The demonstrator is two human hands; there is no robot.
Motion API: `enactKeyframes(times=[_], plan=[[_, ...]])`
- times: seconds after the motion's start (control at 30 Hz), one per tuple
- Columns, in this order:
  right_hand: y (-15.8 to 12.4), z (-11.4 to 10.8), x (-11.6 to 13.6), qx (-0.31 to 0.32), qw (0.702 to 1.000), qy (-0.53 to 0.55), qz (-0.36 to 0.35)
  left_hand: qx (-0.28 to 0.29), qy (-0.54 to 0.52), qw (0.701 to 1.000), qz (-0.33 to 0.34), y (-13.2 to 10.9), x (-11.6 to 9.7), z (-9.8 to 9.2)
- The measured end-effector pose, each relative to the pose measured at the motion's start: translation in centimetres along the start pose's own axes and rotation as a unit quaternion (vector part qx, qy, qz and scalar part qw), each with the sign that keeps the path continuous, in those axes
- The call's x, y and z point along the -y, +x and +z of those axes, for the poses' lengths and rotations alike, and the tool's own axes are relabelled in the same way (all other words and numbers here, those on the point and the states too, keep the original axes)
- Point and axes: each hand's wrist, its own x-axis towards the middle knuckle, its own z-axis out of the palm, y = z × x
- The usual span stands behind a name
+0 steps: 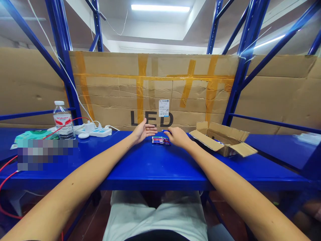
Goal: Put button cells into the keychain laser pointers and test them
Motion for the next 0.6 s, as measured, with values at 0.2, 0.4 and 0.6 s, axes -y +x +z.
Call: enactKeyframes(times=[0.2,0.4,0.6], plan=[[0.03,0.19,-0.1,-0.008,1.0,0.009,-0.006,-0.005,0.004,1.0,0.0,-0.12,-0.06,0.11],[-0.15,-0.14,0.01,-0.027,0.999,0.016,-0.005,0.0,0.002,1.0,0.0,-0.16,0.0,0.07],[-0.15,-0.21,0.08,-0.02,1.0,0.008,-0.015,-0.01,0.008,1.0,0.001,-0.25,-0.01,0.24]])
